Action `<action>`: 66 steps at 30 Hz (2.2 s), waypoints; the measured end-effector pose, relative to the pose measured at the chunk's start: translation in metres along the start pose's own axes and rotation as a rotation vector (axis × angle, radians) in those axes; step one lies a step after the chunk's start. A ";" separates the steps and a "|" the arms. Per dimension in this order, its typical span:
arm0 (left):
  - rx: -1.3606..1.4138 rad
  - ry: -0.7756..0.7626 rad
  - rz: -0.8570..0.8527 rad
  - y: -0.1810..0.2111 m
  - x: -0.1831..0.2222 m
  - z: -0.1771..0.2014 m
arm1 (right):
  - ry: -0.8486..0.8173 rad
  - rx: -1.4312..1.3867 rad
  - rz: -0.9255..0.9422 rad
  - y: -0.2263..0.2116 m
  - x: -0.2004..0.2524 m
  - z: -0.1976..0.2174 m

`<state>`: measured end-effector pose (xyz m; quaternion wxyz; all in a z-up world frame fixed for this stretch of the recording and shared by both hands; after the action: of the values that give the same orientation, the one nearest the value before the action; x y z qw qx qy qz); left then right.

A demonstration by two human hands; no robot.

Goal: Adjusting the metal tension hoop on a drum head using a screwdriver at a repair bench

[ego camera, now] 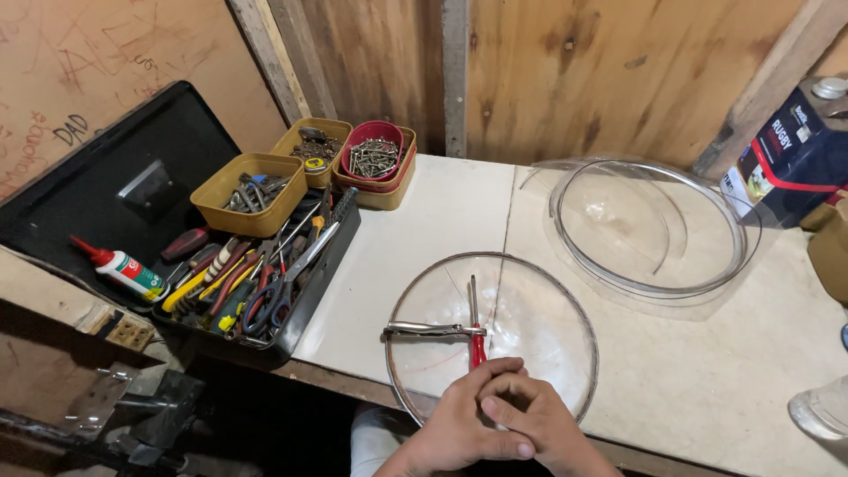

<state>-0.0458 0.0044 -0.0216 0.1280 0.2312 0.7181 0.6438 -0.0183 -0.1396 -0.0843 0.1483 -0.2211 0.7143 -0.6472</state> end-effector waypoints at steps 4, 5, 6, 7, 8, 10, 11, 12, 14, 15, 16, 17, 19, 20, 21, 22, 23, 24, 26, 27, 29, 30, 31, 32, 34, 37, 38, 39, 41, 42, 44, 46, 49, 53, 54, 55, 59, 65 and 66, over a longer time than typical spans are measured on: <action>-0.147 0.096 -0.068 -0.006 0.000 0.005 | 0.161 0.033 -0.096 -0.008 -0.001 0.002; -0.287 0.113 -0.109 -0.007 0.000 0.005 | 0.151 0.047 -0.083 -0.012 0.000 0.001; -0.287 0.114 -0.108 -0.006 0.002 0.005 | 0.149 0.046 -0.084 -0.017 0.001 -0.002; -0.245 0.099 -0.104 -0.004 0.004 0.003 | 0.103 0.017 -0.124 -0.021 0.003 -0.005; -0.203 0.084 -0.100 -0.003 0.006 0.001 | 0.058 -0.012 -0.164 -0.026 0.005 -0.008; -0.205 0.000 0.195 0.042 0.015 -0.016 | -0.059 0.182 -0.314 -0.004 0.007 -0.006; -0.203 -0.084 0.487 0.060 0.023 -0.025 | -0.183 0.379 -0.462 0.009 0.009 -0.006; -0.204 -0.086 0.487 0.029 0.020 -0.020 | -0.181 0.378 -0.462 0.009 0.010 -0.008; -0.072 -0.221 -0.234 -0.014 0.011 -0.016 | -0.134 0.227 -0.446 0.008 0.012 -0.011; -0.073 -0.223 -0.235 -0.016 0.008 -0.017 | -0.132 0.227 -0.445 0.007 0.013 -0.013; -0.118 -0.191 -0.183 -0.019 0.005 -0.018 | -0.098 0.114 -0.429 0.006 0.013 -0.014; -0.159 -0.158 -0.126 -0.024 0.004 -0.018 | -0.066 0.000 -0.417 0.006 0.015 -0.017; -0.130 -0.134 -0.147 -0.020 0.010 -0.022 | -0.033 -0.115 -0.404 0.004 0.018 -0.019; -0.104 -0.112 -0.170 -0.018 0.013 -0.023 | 0.002 -0.230 -0.387 0.004 0.020 -0.020; -0.104 -0.112 -0.169 -0.020 0.011 -0.022 | 0.002 -0.230 -0.387 0.009 0.020 -0.018; -0.066 -0.121 -0.176 -0.022 0.010 -0.020 | 0.023 -0.239 -0.344 0.014 0.021 -0.015; -0.028 -0.130 -0.183 -0.023 0.009 -0.019 | 0.045 -0.247 -0.299 0.018 0.020 -0.012; -0.029 -0.131 -0.184 -0.020 0.009 -0.017 | 0.045 -0.246 -0.298 0.026 0.019 -0.009; -0.066 -0.172 -0.145 -0.015 0.007 -0.014 | 0.052 -0.128 -0.198 0.037 0.014 -0.001; -0.066 -0.173 -0.144 -0.011 0.006 -0.013 | 0.054 -0.128 -0.198 0.034 0.013 -0.002; -0.275 -0.129 -0.189 -0.003 0.006 -0.009 | 0.219 0.047 -0.184 0.026 0.011 0.002; -0.274 -0.130 -0.187 -0.008 0.004 -0.006 | 0.220 0.046 -0.185 0.028 0.011 0.004; -0.393 -0.064 -0.275 -0.009 0.003 -0.001 | 0.283 0.133 -0.147 0.028 0.011 0.008; -0.512 0.002 -0.362 -0.010 0.003 0.003 | 0.345 0.219 -0.108 0.027 0.011 0.012; -0.723 0.175 -0.407 -0.043 -0.012 0.012 | 0.532 0.316 -0.162 0.007 0.006 0.018; -0.994 0.370 -0.455 -0.055 -0.026 0.030 | 0.718 0.392 -0.179 0.001 0.008 0.038; -1.055 0.392 -0.459 -0.054 -0.029 0.036 | 0.713 0.377 -0.142 0.003 0.009 0.045; -1.055 0.389 -0.462 -0.044 -0.032 0.041 | 0.717 0.376 -0.141 0.012 0.010 0.052; -1.250 0.375 -0.385 -0.028 -0.038 0.050 | 0.653 0.392 -0.017 0.028 0.010 0.064; -1.250 0.376 -0.388 -0.035 -0.048 0.061 | 0.654 0.394 -0.016 0.029 0.008 0.064; -1.403 0.251 -0.101 -0.055 -0.069 0.083 | 0.461 0.478 -0.076 0.032 0.001 0.060; -1.416 0.173 0.003 -0.058 -0.080 0.093 | 0.412 0.505 -0.221 0.018 -0.003 0.040; -1.470 0.044 0.108 -0.061 -0.090 0.099 | 0.351 0.541 -0.283 0.030 -0.011 0.027; -1.344 0.028 0.172 -0.037 -0.082 0.097 | 0.425 0.504 -0.194 0.031 -0.025 0.029; -1.345 0.027 0.173 -0.021 -0.078 0.091 | 0.426 0.503 -0.194 0.023 -0.029 0.031; -1.168 0.129 0.233 -0.006 -0.073 0.090 | 0.432 0.495 -0.208 0.016 -0.032 0.033; -0.693 0.565 0.059 -0.025 -0.078 0.142 | 0.399 0.829 -0.032 0.037 -0.067 0.055; 0.234 0.868 0.163 0.005 -0.044 0.161 | 0.054 1.312 -0.361 0.027 -0.104 0.032; 0.231 0.878 0.160 0.004 -0.039 0.164 | 0.047 1.311 -0.353 0.024 -0.102 0.028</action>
<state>0.0672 0.1270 -0.0451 -0.2650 0.0042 0.7514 0.6043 0.0797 -0.1101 -0.1194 0.1281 -0.1845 0.1306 -0.9657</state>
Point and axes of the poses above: each hand's wrist, its own x-axis away from the middle knuckle, its own z-axis out of the back of the hand, y = z × x, the point moved 3 cm from there along -x, towards the middle knuckle, and after that the axes turned 4 degrees about -y, right-handed, at the moved point
